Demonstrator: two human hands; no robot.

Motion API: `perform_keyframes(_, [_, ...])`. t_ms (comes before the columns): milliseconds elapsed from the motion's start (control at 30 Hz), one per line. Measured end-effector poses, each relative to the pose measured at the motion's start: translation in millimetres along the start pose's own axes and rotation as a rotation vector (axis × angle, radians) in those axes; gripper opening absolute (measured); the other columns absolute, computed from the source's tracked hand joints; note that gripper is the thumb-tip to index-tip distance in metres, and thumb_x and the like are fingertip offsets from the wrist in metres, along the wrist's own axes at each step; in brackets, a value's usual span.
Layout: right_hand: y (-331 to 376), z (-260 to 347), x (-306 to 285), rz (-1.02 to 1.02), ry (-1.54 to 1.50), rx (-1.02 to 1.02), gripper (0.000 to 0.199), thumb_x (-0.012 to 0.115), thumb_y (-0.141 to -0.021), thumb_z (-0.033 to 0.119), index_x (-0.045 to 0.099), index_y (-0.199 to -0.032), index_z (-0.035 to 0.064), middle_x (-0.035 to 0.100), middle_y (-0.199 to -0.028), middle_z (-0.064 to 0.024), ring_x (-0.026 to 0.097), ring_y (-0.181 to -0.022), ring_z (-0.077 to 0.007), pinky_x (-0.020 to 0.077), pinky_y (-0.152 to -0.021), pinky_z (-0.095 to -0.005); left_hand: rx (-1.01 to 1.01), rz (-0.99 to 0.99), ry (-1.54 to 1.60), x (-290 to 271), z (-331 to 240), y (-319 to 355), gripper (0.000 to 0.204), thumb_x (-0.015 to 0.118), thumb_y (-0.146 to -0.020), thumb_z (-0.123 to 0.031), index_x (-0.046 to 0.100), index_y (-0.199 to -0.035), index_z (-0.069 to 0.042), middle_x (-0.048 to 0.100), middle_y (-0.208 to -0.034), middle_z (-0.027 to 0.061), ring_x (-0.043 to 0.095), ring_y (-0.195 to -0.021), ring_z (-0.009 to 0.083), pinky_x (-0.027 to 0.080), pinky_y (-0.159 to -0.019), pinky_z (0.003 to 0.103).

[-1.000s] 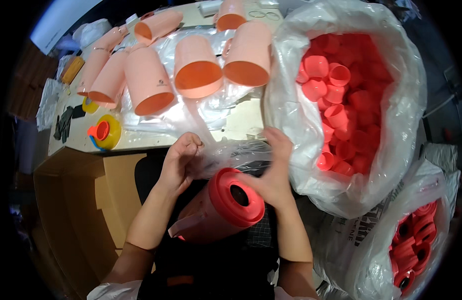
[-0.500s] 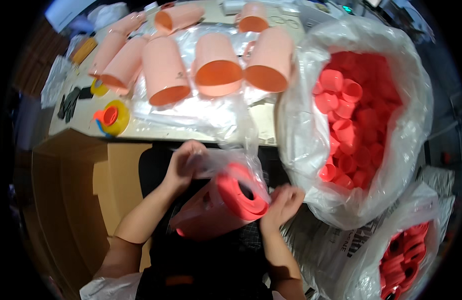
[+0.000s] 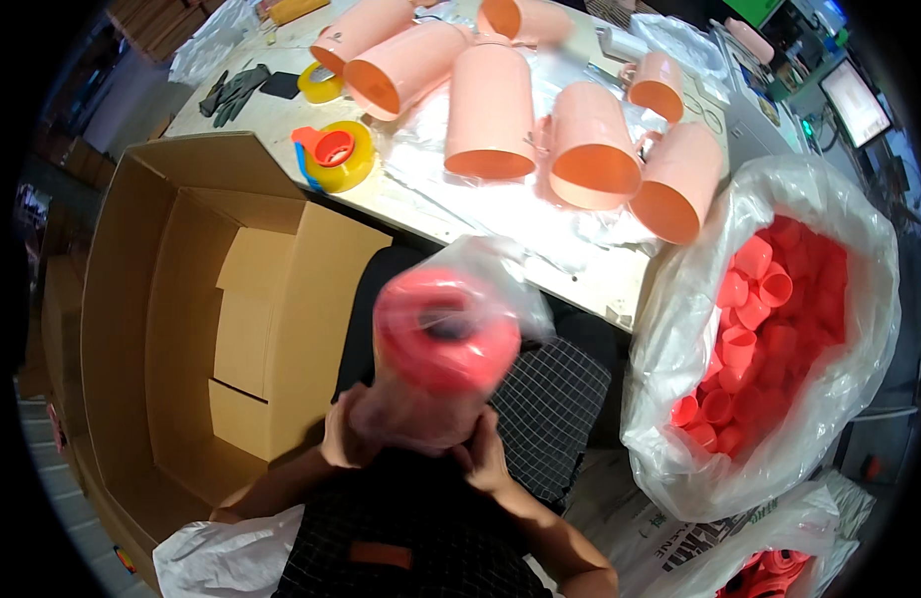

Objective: The person assembles pink mugs with red lids, wraps each unit in a clear plastic bag, and places them into a cardboard box. The person also uses a handheld tape dispenser to seal the box after filling it.

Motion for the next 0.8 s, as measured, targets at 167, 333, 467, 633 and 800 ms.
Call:
perform_keyframes(167, [-64,84,71,0.48,-0.046,0.216,0.085,0.069,-0.09,0.006,0.017,-0.157,0.0076,0.049,-0.139,-0.0192,0.055,-0.123,-0.0264,0.047,-0.104,-0.0395,-0.221,-0.693,-0.27,-67,-19,20,0.048,0.056,-0.092,-0.003,0.047,-0.137,0.006,0.062,-0.116,0.0134,0.059,-0.112,0.0291,0.045,-0.098,0.04])
perform_keyframes(333, [-82,119,138,0.856,-0.272,0.031,0.066,0.067,-0.093,0.004,0.035,-0.15,0.0053,0.052,-0.137,-0.0147,0.058,-0.119,-0.0212,0.0499,-0.099,-0.0364,-0.428,-0.433,-0.619,-215,-20,-11,0.041,0.053,-0.091,0.004,0.062,-0.13,-0.004,0.068,-0.115,0.0214,0.068,-0.098,0.0349,0.053,-0.087,0.04])
perform_keyframes(467, [-114,92,92,0.458,-0.191,0.118,0.051,0.067,-0.092,0.004,0.049,-0.139,0.0039,0.064,-0.118,-0.0101,0.065,-0.1,-0.0174,0.0536,-0.09,-0.0317,-1.005,0.302,-0.806,-217,106,132,0.024,0.065,-0.083,-0.016,0.071,-0.103,-0.005,0.071,-0.086,0.0199,0.07,-0.081,0.0368,0.055,-0.07,0.047])
perform_keyframes(633, [-198,75,-5,-0.204,-0.407,0.047,0.058,0.062,-0.099,0.022,0.036,-0.144,-0.0037,0.062,-0.126,-0.0166,0.064,-0.108,-0.023,0.0517,-0.094,-0.0345,-1.037,0.848,-0.517,-162,199,291,0.051,0.075,-0.07,-0.026,0.062,-0.114,-0.002,0.066,-0.106,0.0223,0.065,-0.094,0.0383,0.054,-0.079,0.047])
perform_keyframes(800, [-327,64,-53,-0.602,-1.001,0.0,0.053,0.056,-0.103,0.036,0.041,-0.139,-0.0003,0.055,-0.133,-0.0126,0.055,-0.122,-0.0229,0.045,-0.102,-0.034,-1.231,1.005,-0.722,-173,187,266,0.083,0.079,-0.074,-0.049,0.047,-0.137,-0.005,0.055,-0.13,0.0203,0.054,-0.12,0.0346,0.047,-0.099,0.046])
Point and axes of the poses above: each hand's wrist, its own y-axis away from the middle knuckle, its own x-axis out of the palm, z = x × y, the point moved 4 cm from there along -y, towards the middle knuckle
